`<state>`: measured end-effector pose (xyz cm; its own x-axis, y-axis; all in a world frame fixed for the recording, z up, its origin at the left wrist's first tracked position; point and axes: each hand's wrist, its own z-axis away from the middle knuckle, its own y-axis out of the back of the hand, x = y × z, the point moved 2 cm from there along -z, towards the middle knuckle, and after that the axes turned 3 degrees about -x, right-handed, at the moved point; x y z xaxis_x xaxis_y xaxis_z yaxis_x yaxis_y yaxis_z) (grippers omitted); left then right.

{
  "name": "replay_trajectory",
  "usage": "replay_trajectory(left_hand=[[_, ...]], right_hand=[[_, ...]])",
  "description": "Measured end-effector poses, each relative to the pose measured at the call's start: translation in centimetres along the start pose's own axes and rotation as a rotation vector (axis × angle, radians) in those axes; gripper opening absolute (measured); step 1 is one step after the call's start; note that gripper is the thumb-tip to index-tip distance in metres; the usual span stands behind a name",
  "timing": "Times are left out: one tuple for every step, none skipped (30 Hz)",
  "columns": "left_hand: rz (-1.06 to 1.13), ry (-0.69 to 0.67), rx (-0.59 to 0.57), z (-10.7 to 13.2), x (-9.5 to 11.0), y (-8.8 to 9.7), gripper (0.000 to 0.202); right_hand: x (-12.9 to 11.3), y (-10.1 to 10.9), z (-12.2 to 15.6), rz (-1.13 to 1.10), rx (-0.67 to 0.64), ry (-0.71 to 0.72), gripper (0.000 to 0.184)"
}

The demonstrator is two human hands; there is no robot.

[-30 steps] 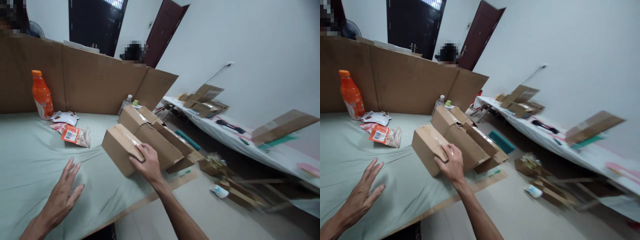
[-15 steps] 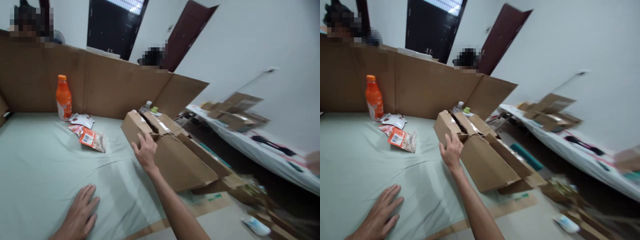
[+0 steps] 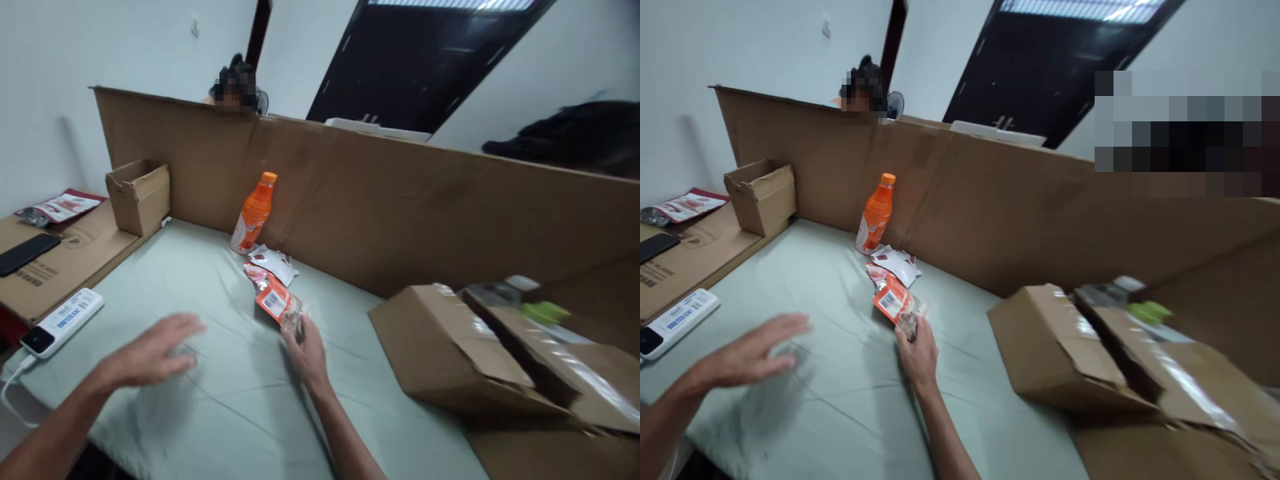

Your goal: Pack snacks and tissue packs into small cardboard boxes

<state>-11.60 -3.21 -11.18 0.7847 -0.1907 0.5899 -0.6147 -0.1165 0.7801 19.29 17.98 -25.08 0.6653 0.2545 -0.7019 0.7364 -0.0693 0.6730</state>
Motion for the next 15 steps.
replay_trajectory(left_hand=[[-0.025,0.07,0.146,-1.3,-1.6,1.9,0.055],[-0.046,0.127,0.261,-2.8,-3.3,3.7,0.062],[-0.068,0.179,0.385,-4.4,-4.9,5.5,0.068],[-0.09,0.226,0.512,-6.1,-6.6,7.1,0.073],[-0.108,0.265,0.618,-7.6,-8.2,8.6,0.078],[-0.121,0.294,0.695,-9.1,-9.7,10.0,0.081],[-0.133,0.311,0.76,-10.4,-11.1,11.2,0.08],[-0.138,0.315,0.79,-11.6,-12.4,12.2,0.08],[-0.128,0.32,0.805,-12.7,-13.7,13.0,0.083],[-0.116,0.323,0.806,-13.7,-14.8,13.6,0.087],[-0.099,0.327,0.8,-14.6,-15.8,14.1,0.093],[-0.081,0.333,0.789,-15.4,-16.6,14.5,0.099],[-0.067,0.338,0.778,-16.2,-17.3,14.8,0.106],[-0.056,0.343,0.765,-16.8,-17.8,15.0,0.112],[-0.05,0.345,0.746,-17.3,-18.2,15.2,0.118]], right_hand=[[0.3,-0.4,1.1,0.009,0.009,0.002,0.089],[0.7,-0.7,2.1,0.026,0.021,0.008,0.089],[1.0,-1.1,2.8,0.052,0.036,0.018,0.088],[1.3,-1.4,3.4,0.084,0.055,0.03,0.086],[1.5,-1.6,3.7,0.119,0.073,0.044,0.084],[1.7,-1.9,3.8,0.151,0.086,0.059,0.081],[1.8,-2.0,3.9,0.176,0.094,0.072,0.079],[1.8,-2.1,3.8,0.196,0.098,0.085,0.077],[1.9,-2.1,3.7,0.209,0.1,0.1,0.076],[1.9,-2.1,3.7,0.215,0.101,0.114,0.075],[1.9,-2.0,3.6,0.216,0.101,0.126,0.075],[1.8,-2.0,3.6,0.214,0.1,0.134,0.074],[1.8,-1.9,3.7,0.21,0.099,0.136,0.074],[1.7,-1.8,3.7,0.207,0.095,0.132,0.074],[1.6,-1.7,3.6,0.208,0.089,0.123,0.073]])
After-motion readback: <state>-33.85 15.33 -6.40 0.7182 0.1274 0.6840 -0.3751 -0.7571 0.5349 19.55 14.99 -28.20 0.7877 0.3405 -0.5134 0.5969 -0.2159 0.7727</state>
